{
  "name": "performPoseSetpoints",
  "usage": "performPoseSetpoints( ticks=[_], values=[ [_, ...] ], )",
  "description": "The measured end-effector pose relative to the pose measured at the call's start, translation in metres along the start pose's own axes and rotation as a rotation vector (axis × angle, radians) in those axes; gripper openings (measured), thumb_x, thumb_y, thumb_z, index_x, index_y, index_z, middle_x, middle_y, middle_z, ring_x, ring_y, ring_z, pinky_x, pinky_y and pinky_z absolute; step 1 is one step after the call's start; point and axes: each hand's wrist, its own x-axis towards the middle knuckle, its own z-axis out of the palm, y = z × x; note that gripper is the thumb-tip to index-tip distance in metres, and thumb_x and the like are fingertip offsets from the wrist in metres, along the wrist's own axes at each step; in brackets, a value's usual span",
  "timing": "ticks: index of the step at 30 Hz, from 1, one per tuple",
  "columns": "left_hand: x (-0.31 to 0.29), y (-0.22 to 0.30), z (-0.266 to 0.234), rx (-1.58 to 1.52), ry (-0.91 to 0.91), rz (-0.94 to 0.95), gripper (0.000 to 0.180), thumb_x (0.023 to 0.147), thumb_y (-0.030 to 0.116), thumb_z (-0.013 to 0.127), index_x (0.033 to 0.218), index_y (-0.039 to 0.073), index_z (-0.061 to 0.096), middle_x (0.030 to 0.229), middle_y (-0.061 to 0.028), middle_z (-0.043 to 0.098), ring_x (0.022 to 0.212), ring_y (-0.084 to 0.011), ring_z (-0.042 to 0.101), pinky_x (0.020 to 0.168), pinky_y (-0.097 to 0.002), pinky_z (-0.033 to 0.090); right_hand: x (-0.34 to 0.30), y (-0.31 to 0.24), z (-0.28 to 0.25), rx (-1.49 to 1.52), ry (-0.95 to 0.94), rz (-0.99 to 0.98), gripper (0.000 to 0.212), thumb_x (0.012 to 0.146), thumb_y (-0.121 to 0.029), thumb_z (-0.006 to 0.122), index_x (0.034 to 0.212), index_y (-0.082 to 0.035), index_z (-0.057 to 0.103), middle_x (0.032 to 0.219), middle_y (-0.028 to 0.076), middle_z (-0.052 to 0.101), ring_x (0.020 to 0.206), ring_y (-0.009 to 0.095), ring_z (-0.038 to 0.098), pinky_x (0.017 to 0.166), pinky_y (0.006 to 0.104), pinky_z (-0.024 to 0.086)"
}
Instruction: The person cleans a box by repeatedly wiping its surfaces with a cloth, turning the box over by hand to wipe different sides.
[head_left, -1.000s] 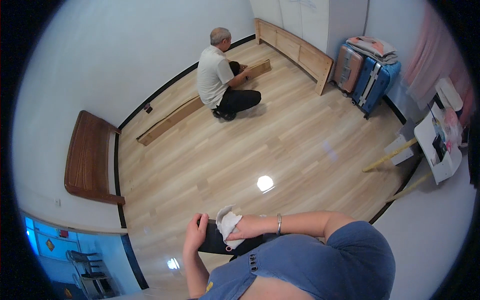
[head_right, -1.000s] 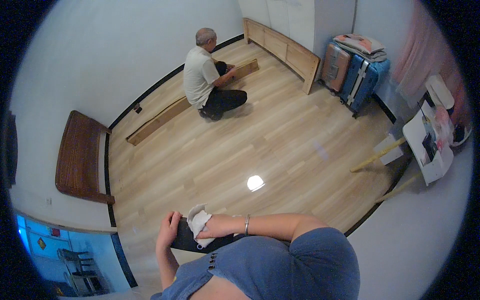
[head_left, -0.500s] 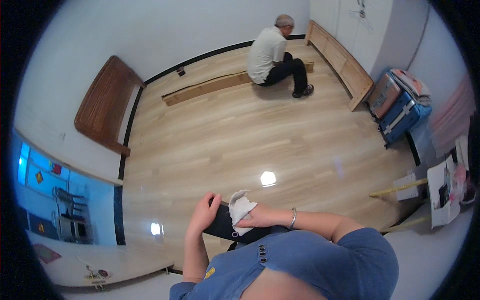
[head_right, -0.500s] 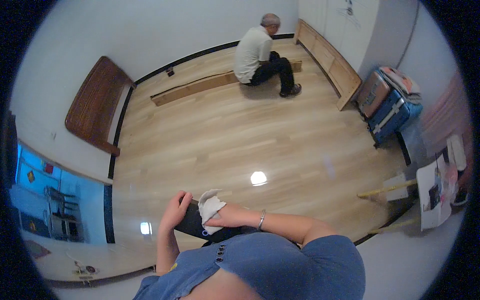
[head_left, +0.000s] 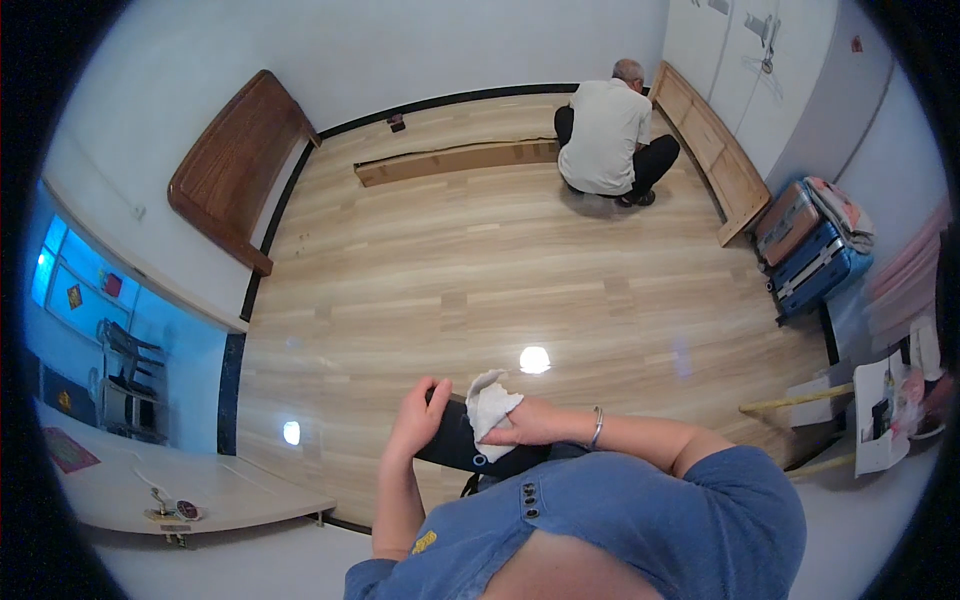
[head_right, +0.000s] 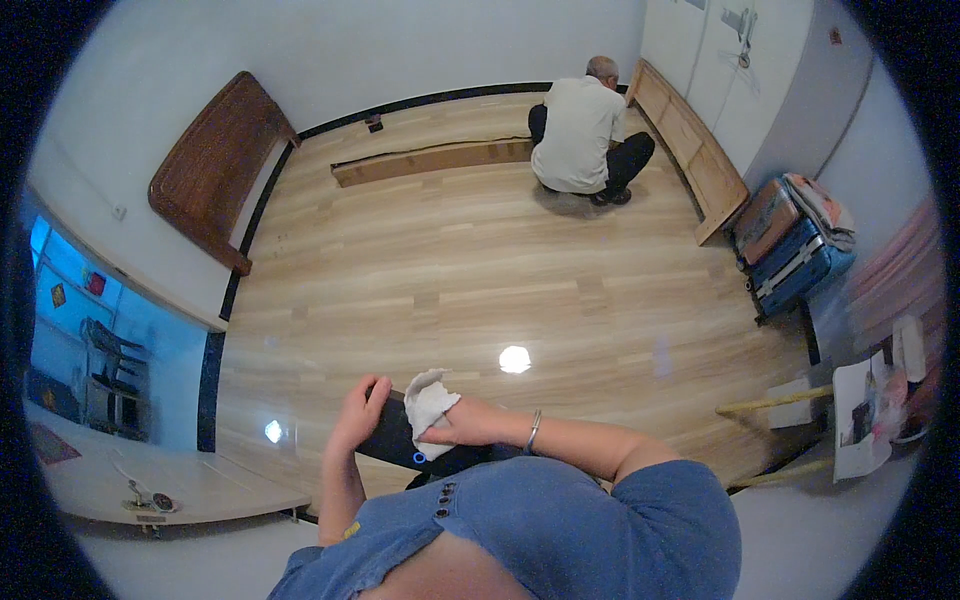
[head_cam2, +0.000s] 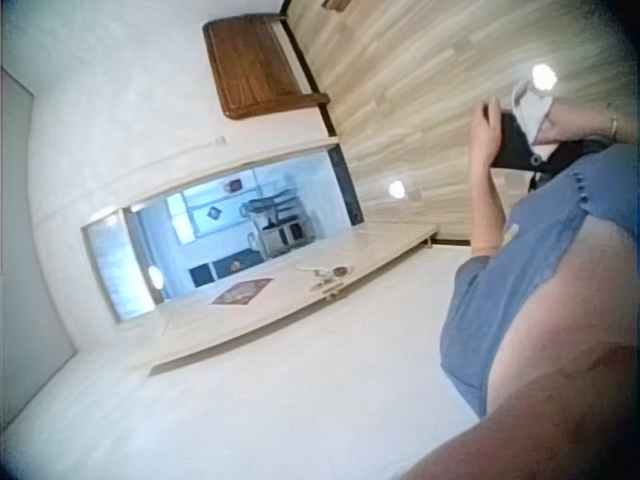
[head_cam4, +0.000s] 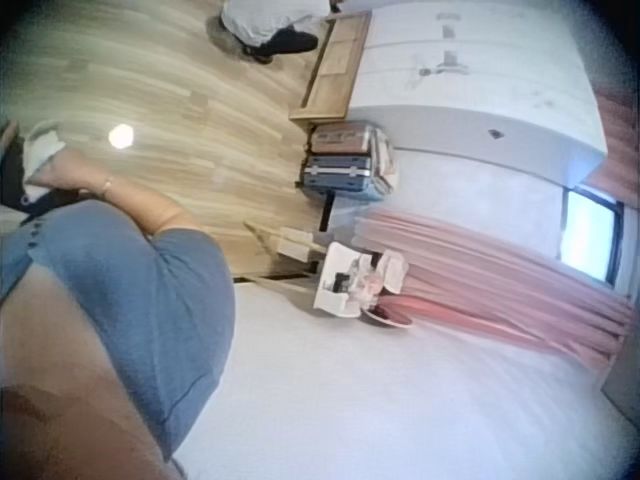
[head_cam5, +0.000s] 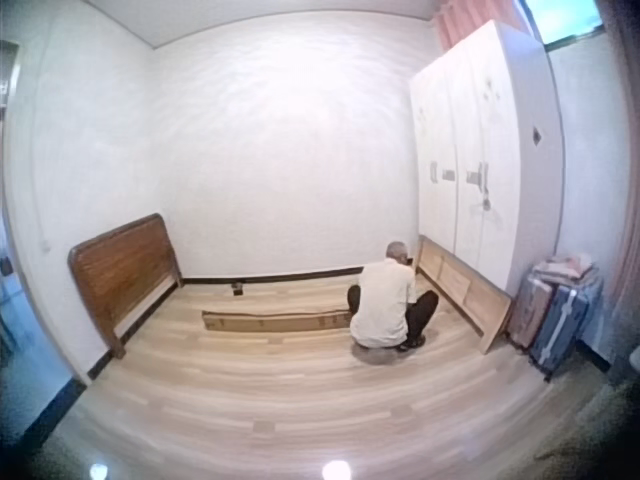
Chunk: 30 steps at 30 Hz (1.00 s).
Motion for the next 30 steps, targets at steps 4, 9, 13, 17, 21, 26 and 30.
performPoseSetpoints(
  ticks=[4, 9, 13, 17, 21, 26, 30],
  values=[
    [-0.001, 0.005, -0.003, -0.013, 0.019, -0.011, 0.034, 0.083, 0.032, 0.047, 0.087, -0.001, 0.053, 0.078, -0.0183, 0.057, 0.075, -0.0287, 0.055, 0.067, -0.0331, 0.042, 0.000, 0.001, 0.002, -0.068, -0.011, 0.011, 0.046, 0.073, -0.041, 0.057, 0.104, -0.008, 0.052, 0.103, 0.014, 0.054, 0.094, 0.029, 0.052, 0.081, 0.0355, 0.040],
    [-0.001, 0.008, -0.005, 0.024, 0.004, 0.032, 0.035, 0.082, 0.034, 0.048, 0.087, 0.000, 0.054, 0.084, -0.0191, 0.057, 0.080, -0.0320, 0.055, 0.069, -0.0349, 0.043, -0.002, 0.001, 0.001, 0.041, 0.008, -0.060, 0.038, 0.073, -0.032, 0.059, 0.101, -0.008, 0.053, 0.103, 0.012, 0.053, 0.095, 0.028, 0.051, 0.083, 0.0351, 0.039],
    [-0.009, 0.007, -0.004, -0.036, 0.039, -0.014, 0.035, 0.082, 0.034, 0.048, 0.087, 0.000, 0.054, 0.083, -0.0191, 0.057, 0.079, -0.0322, 0.055, 0.070, -0.0348, 0.043, 0.002, 0.004, 0.000, 0.069, -0.036, -0.074, 0.035, 0.073, -0.032, 0.058, 0.100, -0.008, 0.054, 0.103, 0.012, 0.053, 0.095, 0.028, 0.051, 0.082, 0.0341, 0.039],
    [-0.022, 0.011, -0.005, -0.024, 0.109, -0.090, 0.034, 0.083, 0.032, 0.047, 0.088, -0.001, 0.054, 0.082, -0.0181, 0.057, 0.077, -0.0286, 0.055, 0.069, -0.0327, 0.042, 0.005, -0.009, -0.015, 0.053, -0.174, -0.093, 0.036, 0.074, -0.033, 0.057, 0.100, -0.008, 0.054, 0.100, 0.012, 0.054, 0.093, 0.028, 0.051, 0.080, 0.0336, 0.040],
    [-0.032, 0.016, -0.004, 0.015, 0.175, -0.151, 0.031, 0.083, 0.029, 0.048, 0.089, -0.001, 0.053, 0.080, -0.0163, 0.057, 0.073, -0.0245, 0.054, 0.067, -0.0310, 0.041, 0.011, -0.004, -0.020, 0.012, -0.212, -0.196, 0.036, 0.075, -0.035, 0.056, 0.101, -0.009, 0.053, 0.099, 0.012, 0.055, 0.093, 0.028, 0.052, 0.079, 0.0341, 0.040],
    [-0.043, 0.020, 0.004, -0.035, 0.293, -0.203, 0.033, 0.083, 0.031, 0.048, 0.085, -0.001, 0.053, 0.076, -0.0169, 0.056, 0.071, -0.0266, 0.054, 0.064, -0.0325, 0.041, 0.015, -0.011, -0.034, -0.048, -0.345, -0.195, 0.037, 0.076, -0.037, 0.054, 0.102, -0.011, 0.053, 0.101, 0.012, 0.054, 0.092, 0.029, 0.052, 0.079, 0.0351, 0.041],
    [-0.045, 0.023, 0.007, -0.059, 0.342, -0.214, 0.035, 0.083, 0.033, 0.048, 0.083, -0.001, 0.053, 0.075, -0.0174, 0.057, 0.072, -0.0294, 0.055, 0.063, -0.0339, 0.042, 0.020, -0.007, -0.035, -0.072, -0.393, -0.174, 0.037, 0.076, -0.037, 0.054, 0.103, -0.012, 0.052, 0.102, 0.012, 0.054, 0.093, 0.029, 0.052, 0.080, 0.0354, 0.041]
  ],
)
